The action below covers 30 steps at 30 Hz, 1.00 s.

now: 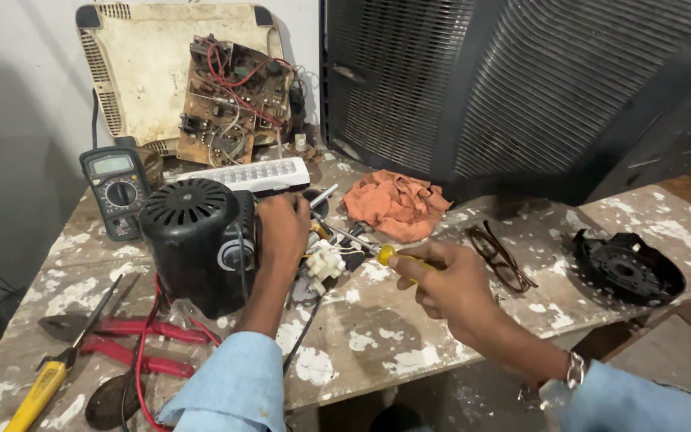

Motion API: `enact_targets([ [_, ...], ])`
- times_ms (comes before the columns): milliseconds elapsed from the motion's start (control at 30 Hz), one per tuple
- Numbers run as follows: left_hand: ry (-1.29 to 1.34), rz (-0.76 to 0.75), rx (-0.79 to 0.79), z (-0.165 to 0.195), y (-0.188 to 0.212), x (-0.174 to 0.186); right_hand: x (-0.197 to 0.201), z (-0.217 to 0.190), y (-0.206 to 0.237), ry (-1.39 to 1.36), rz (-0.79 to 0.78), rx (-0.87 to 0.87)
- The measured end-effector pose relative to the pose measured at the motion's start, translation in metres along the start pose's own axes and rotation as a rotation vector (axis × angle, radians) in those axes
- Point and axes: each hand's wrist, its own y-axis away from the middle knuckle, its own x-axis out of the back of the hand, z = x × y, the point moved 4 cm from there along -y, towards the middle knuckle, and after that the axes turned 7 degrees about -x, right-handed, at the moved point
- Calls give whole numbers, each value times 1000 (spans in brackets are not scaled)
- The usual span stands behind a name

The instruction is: The person uses a yellow-handled screwdriver to repeatedly tighten and loosen screws on a white plastic component attached to a black cylindrical device. The person holds the device with the left hand while turning the screwdriver with the right hand. The person then picks up a black plastic fan housing and places it on the device.

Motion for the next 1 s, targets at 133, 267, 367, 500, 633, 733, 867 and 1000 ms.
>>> enact_targets([
  [133, -1, -26, 37, -3, -1, -2, -2, 1, -2, -260, -156, -152],
  [267, -23, 0, 10, -4, -2, -4, 4, 1, -8, -4, -100, -63],
  [367, -12, -29, 55, -7, -2, -6, 6, -20, 1, 436, 71, 605],
  [500, 9, 0, 50, -6, 0, -5, 6, -22, 13, 640, 129, 786],
  [633, 5, 5, 53, -5, 0, -5, -5, -20, 28, 1173, 207, 1100],
  [733, 33, 10, 48, -4, 0, -4, -13, -16, 37, 1442, 226, 1399],
  [867, 49, 15, 49, -2, 1, -1, -16, -9, 29, 1595, -16, 1267],
  [1000, 12, -18, 84, -3, -1, -2, -16, -10, 24, 1759, 71, 1418],
])
